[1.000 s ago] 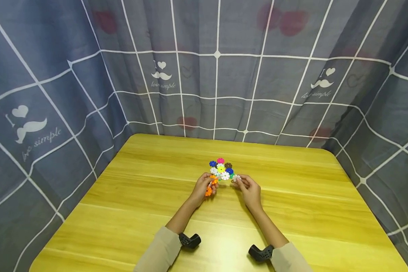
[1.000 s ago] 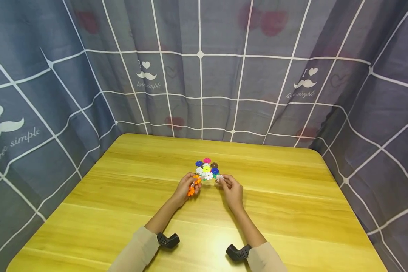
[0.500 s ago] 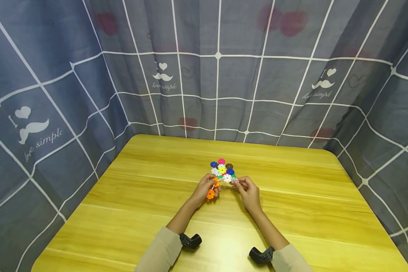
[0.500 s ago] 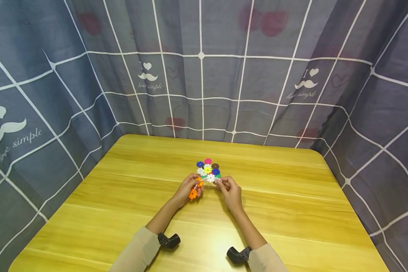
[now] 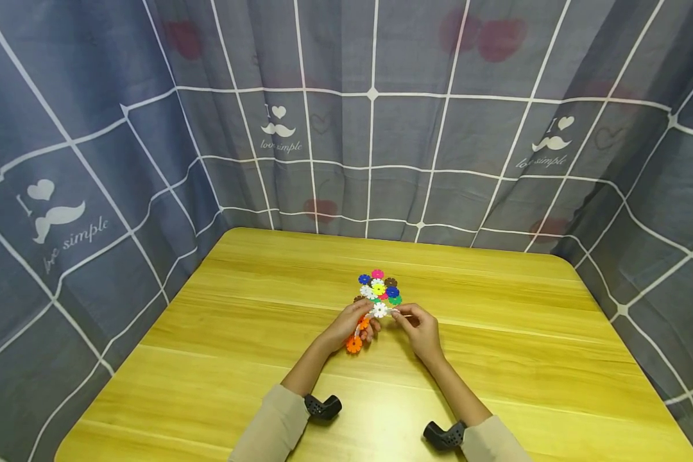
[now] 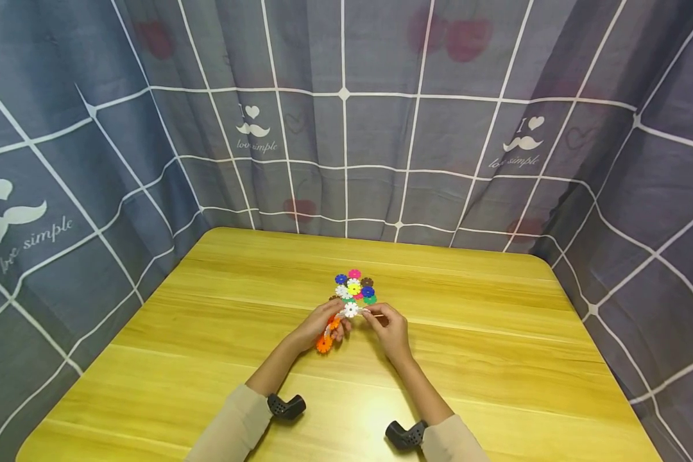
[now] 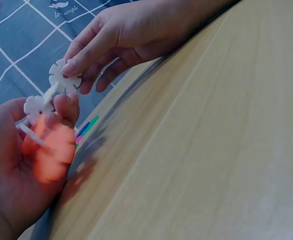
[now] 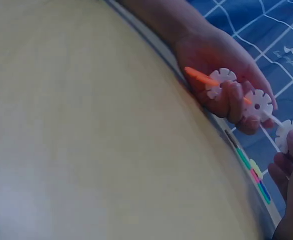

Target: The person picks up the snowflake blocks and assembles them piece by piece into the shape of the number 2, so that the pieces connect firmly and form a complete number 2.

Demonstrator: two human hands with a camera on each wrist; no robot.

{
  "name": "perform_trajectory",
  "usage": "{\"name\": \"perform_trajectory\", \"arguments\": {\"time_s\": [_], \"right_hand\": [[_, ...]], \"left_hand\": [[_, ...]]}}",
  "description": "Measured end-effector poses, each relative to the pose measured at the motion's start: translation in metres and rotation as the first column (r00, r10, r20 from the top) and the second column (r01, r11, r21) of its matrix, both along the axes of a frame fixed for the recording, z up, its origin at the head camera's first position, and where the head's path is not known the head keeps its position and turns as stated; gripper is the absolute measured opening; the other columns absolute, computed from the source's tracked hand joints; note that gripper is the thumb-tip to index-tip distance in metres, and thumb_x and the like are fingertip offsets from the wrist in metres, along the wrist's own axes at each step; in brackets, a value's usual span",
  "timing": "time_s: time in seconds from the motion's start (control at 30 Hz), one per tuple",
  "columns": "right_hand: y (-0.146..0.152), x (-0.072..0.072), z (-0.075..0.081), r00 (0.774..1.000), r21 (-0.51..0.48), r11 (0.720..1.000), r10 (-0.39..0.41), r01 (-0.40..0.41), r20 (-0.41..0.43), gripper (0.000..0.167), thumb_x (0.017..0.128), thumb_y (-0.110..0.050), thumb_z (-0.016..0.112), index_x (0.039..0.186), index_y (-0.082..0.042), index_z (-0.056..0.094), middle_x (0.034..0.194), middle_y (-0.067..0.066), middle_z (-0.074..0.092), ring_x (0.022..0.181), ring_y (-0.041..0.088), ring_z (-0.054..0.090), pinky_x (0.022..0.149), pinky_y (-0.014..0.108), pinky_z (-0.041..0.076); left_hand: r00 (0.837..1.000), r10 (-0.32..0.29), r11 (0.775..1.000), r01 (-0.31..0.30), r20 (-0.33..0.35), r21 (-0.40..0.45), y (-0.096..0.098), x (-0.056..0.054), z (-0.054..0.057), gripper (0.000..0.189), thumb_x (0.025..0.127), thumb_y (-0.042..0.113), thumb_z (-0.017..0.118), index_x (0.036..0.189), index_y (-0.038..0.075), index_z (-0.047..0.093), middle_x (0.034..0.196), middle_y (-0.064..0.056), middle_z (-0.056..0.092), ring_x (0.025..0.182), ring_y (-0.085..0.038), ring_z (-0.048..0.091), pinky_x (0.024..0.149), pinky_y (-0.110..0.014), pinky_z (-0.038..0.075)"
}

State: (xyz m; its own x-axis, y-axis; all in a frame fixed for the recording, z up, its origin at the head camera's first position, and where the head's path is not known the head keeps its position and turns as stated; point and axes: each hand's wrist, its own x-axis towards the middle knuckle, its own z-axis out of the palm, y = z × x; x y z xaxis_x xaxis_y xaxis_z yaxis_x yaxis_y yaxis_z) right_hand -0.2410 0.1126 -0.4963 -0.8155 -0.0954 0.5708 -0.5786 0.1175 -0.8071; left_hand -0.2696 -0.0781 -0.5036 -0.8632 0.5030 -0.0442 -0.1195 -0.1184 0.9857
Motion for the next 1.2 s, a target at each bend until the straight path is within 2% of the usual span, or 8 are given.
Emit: {"name": "perform_trajectory", "arguments": {"time_s": [0.1,0.17,0.33,0.53,0.8,1.07,1.2], "right_hand": [[-0.003,0.002,0.0,0.999,0.029,1.0,-0.005,0.006,-0.038,0.007,0.082,0.007,0.064,0.088,0.01,0.065,0.086,0.022,0.064,0.072,0.038,0.062,0.065,0.03,0.054],[-0.005,0.002,0.0,0.997,0.049,0.999,-0.013,0.017,-0.074,0.006,0.081,0.008,0.065,0.087,0.009,0.065,0.085,0.02,0.064,0.071,0.034,0.063,0.065,0.027,0.054],[-0.008,0.004,0.0,0.983,0.084,0.995,-0.033,0.049,-0.178,0.007,0.078,0.011,0.066,0.084,0.007,0.066,0.081,0.018,0.065,0.068,0.03,0.064,0.064,0.027,0.054],[-0.01,0.003,-0.001,0.966,0.11,0.992,-0.027,0.057,-0.258,0.011,0.074,0.015,0.067,0.082,0.007,0.066,0.078,0.018,0.065,0.065,0.03,0.064,0.061,0.027,0.054],[-0.013,0.0,-0.002,0.967,0.089,0.994,-0.034,0.058,-0.253,0.01,0.074,0.014,0.068,0.08,0.007,0.066,0.078,0.018,0.066,0.064,0.03,0.064,0.06,0.027,0.054],[-0.013,0.0,0.001,0.97,0.1,0.993,-0.032,0.057,-0.239,0.01,0.073,0.016,0.068,0.079,0.008,0.065,0.076,0.018,0.065,0.063,0.031,0.064,0.06,0.029,0.055],[-0.014,0.0,0.003,0.98,0.113,0.992,-0.03,0.053,-0.199,0.008,0.076,0.013,0.067,0.082,0.009,0.065,0.078,0.019,0.066,0.065,0.031,0.064,0.061,0.029,0.055]], "left_hand": [[1.0,-0.009,1.0,0.009,-0.015,-0.015,0.001,0.0,0.001,0.032,0.099,0.029,0.042,0.105,-0.002,0.047,0.076,-0.01,0.058,0.048,-0.011,0.053,0.045,-0.021,0.044],[1.0,-0.004,1.0,0.004,-0.029,-0.025,0.001,0.0,0.0,0.028,0.099,0.028,0.043,0.099,0.0,0.049,0.074,-0.01,0.058,0.047,-0.011,0.052,0.044,-0.021,0.043],[0.999,0.031,0.998,-0.033,-0.028,-0.054,0.001,0.002,0.0,0.028,0.099,0.027,0.043,0.095,0.001,0.051,0.07,-0.008,0.058,0.045,-0.011,0.052,0.042,-0.019,0.042],[0.994,0.113,0.988,-0.113,-0.003,-0.103,0.004,0.003,0.001,0.024,0.097,0.023,0.046,0.089,0.002,0.054,0.065,-0.005,0.057,0.045,-0.009,0.05,0.042,-0.018,0.041],[0.987,0.154,0.984,-0.148,0.043,-0.103,0.006,-0.001,0.004,0.021,0.097,0.018,0.046,0.087,0.002,0.055,0.062,-0.005,0.054,0.044,-0.009,0.046,0.042,-0.017,0.039],[0.994,0.094,0.992,-0.09,0.046,-0.084,0.006,-0.002,0.013,0.023,0.098,0.013,0.043,0.088,-0.004,0.054,0.063,-0.006,0.054,0.045,-0.01,0.047,0.043,-0.02,0.039],[0.994,0.089,0.993,-0.084,0.06,-0.084,0.005,0.0,0.015,0.023,0.099,0.014,0.041,0.093,-0.003,0.054,0.064,-0.007,0.057,0.047,-0.01,0.05,0.044,-0.02,0.041]]}}
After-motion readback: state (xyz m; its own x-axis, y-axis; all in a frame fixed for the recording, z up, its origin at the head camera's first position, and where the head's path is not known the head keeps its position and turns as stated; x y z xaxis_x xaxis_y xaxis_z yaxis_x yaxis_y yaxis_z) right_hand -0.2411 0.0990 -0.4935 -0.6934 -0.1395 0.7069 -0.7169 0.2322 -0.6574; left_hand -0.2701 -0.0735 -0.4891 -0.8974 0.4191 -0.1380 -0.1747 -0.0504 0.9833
